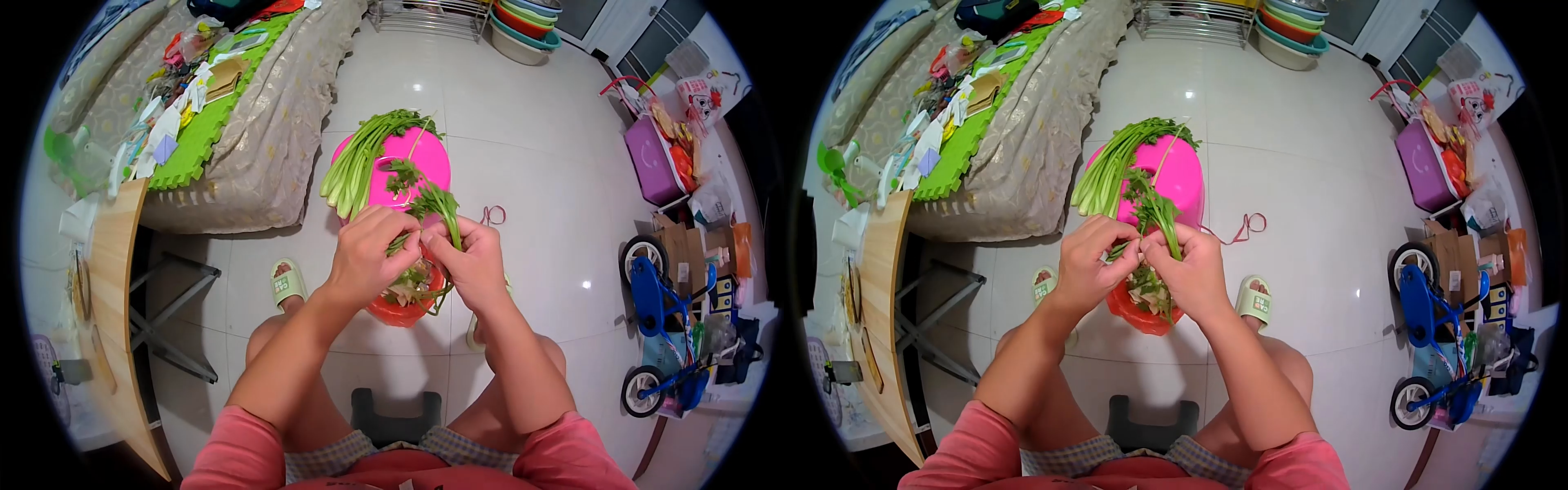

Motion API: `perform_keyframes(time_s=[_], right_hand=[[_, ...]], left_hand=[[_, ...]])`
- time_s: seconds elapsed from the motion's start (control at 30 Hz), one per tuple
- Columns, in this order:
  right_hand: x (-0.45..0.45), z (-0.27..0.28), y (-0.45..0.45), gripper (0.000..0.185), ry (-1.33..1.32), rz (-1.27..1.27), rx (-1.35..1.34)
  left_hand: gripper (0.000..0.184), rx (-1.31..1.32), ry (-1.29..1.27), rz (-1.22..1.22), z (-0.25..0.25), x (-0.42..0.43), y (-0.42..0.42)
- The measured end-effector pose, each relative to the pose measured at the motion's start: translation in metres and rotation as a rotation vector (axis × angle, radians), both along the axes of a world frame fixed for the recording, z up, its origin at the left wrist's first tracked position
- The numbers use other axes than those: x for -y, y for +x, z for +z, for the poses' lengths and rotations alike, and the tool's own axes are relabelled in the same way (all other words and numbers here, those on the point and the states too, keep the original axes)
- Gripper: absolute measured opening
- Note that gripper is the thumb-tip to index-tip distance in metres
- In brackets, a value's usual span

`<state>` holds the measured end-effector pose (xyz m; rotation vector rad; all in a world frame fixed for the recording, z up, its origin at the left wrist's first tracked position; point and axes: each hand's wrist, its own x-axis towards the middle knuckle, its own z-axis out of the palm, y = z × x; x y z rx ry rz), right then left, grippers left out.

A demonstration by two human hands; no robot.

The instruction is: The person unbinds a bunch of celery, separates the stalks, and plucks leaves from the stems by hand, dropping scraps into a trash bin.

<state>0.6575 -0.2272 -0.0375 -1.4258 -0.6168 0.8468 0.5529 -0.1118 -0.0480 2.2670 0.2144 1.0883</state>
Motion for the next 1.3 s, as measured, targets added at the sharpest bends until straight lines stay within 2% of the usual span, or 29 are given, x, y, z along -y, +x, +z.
perform_keyframes(time_s=[0.17, 0.23, 0.33, 0.37, 0.4, 0.47, 0.6, 0.67, 0.7, 1.0, 1.3], right_hand=[[0.003, -0.001, 0.000, 0.011, 0.067, 0.010, -0.021], [0.008, 0.011, -0.001, 0.011, 0.050, 0.016, -0.054], [0.010, 0.015, -0.001, 0.012, 0.067, 0.006, -0.076], [0.011, 0.015, -0.001, 0.014, 0.101, -0.011, -0.065], [0.012, 0.014, 0.000, 0.014, 0.104, -0.013, -0.062], [0.014, 0.015, 0.001, 0.016, 0.113, -0.010, -0.074], [0.016, 0.019, 0.002, 0.013, 0.075, 0.022, -0.112], [0.015, 0.020, 0.001, 0.014, 0.040, 0.070, -0.182], [0.013, 0.020, -0.001, 0.014, 0.039, 0.076, -0.183], [0.007, 0.011, -0.001, 0.013, 0.040, 0.157, -0.198], [0.000, 0.008, -0.002, 0.015, -0.008, 0.178, -0.262]], left_hand=[[0.013, -0.049, -0.041, 0.047, 0.005, 0.009, -0.002], [0.012, -0.043, -0.203, 0.122, 0.004, 0.009, -0.004], [0.013, -0.019, -0.242, 0.098, 0.008, 0.001, -0.008], [0.017, -0.057, -0.076, 0.044, 0.002, -0.007, -0.011], [0.017, -0.054, -0.073, 0.042, 0.004, -0.007, -0.013], [0.018, -0.103, 0.122, 0.049, 0.009, -0.005, -0.016], [0.022, -0.049, 0.041, 0.159, 0.015, 0.005, -0.018], [0.026, -0.044, -0.102, 0.036, 0.018, 0.008, -0.018], [0.027, -0.055, -0.080, -0.038, 0.012, 0.005, -0.018], [0.026, -0.100, -0.009, -0.117, 0.009, -0.007, -0.018], [0.020, -0.143, 0.045, -0.083, 0.001, -0.019, -0.021]])
